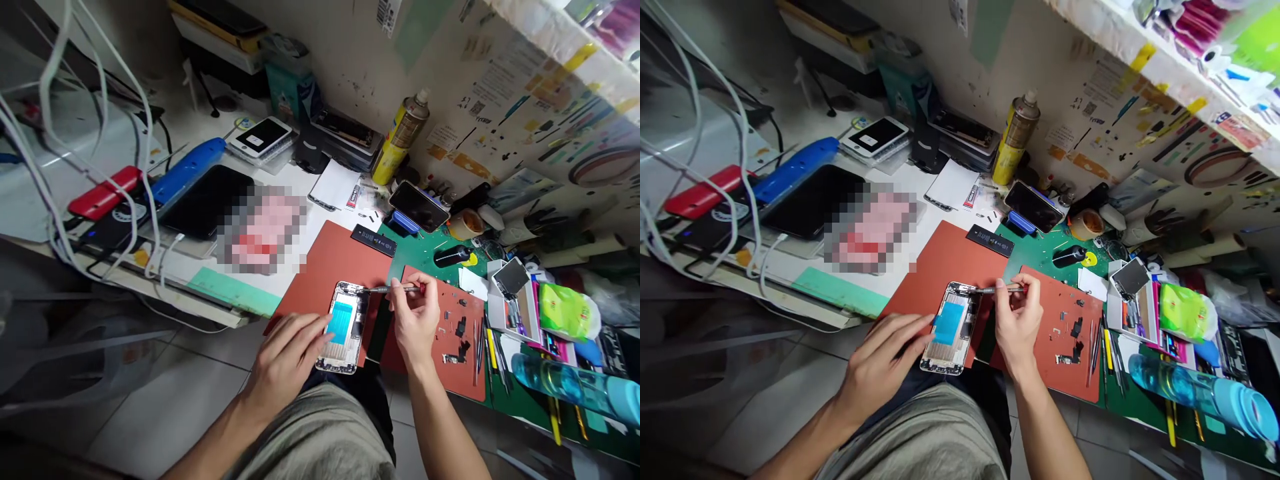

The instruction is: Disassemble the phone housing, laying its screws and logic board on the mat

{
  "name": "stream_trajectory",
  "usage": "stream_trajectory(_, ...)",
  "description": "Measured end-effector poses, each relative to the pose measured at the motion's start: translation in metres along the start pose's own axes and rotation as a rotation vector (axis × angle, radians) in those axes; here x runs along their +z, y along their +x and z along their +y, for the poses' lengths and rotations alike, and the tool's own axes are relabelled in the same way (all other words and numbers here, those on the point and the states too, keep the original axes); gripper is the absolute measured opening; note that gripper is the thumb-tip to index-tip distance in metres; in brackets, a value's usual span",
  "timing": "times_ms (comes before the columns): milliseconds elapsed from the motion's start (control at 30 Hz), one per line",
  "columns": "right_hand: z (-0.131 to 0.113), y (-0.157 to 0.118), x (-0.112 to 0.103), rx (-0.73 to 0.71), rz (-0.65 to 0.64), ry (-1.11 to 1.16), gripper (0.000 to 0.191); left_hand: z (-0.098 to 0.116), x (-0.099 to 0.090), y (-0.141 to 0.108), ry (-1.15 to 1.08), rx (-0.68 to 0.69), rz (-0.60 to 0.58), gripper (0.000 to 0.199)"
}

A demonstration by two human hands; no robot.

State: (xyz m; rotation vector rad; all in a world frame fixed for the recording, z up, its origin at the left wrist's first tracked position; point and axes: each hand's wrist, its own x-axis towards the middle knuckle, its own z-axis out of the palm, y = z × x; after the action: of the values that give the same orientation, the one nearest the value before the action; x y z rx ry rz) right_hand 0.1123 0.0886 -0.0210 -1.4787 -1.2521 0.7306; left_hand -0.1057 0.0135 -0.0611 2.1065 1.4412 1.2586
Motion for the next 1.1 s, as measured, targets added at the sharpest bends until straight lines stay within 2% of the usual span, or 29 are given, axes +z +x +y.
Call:
stream_trajectory(100,-0.001,-0.005,-0.008,0.175,0.043,0.225,0.038,0.005,0.009,0.031,-0.096,-0.167,-0.044,0.023)
stream_trajectory(200,-0.002,-0.009,-0.016,0.243,0.075,0.336,0.041,0.012,0.023,0.058,-0.178,-0.244,-0.129,0.016)
stream_trajectory(333,0.000,-0.012,-0.027,0.269,0.105,0.395,0.039,0.022,0.036,0.075,-0.234,-0.209,-0.217,0.008)
stream_trajectory(433,0.004,-0.014,-0.040,0.280,0.135,0.396,0.040,0.026,0.041,0.085,-0.253,-0.164,-0.290,0.015)
stream_trajectory(533,0.007,-0.021,-0.061,0.269,0.272,0.349,0.041,0.028,0.051,0.106,-0.262,-0.150,-0.385,0.017)
stream_trajectory(600,0.008,-0.030,-0.076,0.231,0.433,0.273,0.040,0.030,0.068,0.127,-0.241,-0.118,-0.453,0.018)
stream_trajectory(700,0.007,-0.047,-0.094,0.158,0.587,0.154,0.035,0.038,0.112,0.156,-0.203,-0.020,-0.560,0.018)
stream_trajectory(800,0.006,-0.063,-0.100,0.111,0.578,0.104,0.027,0.045,0.161,0.173,-0.160,0.039,-0.644,0.019)
stream_trajectory(867,0.008,-0.070,-0.101,0.099,0.560,0.109,0.024,0.048,0.186,0.176,-0.106,0.046,-0.671,0.021)
stream_trajectory(967,0.013,-0.076,-0.100,0.109,0.551,0.149,0.022,0.048,0.204,0.174,-0.026,0.027,-0.671,0.024)
stream_trajectory(1100,0.019,-0.076,-0.102,0.122,0.560,0.173,0.022,0.047,0.207,0.170,0.026,0.013,-0.656,0.024)
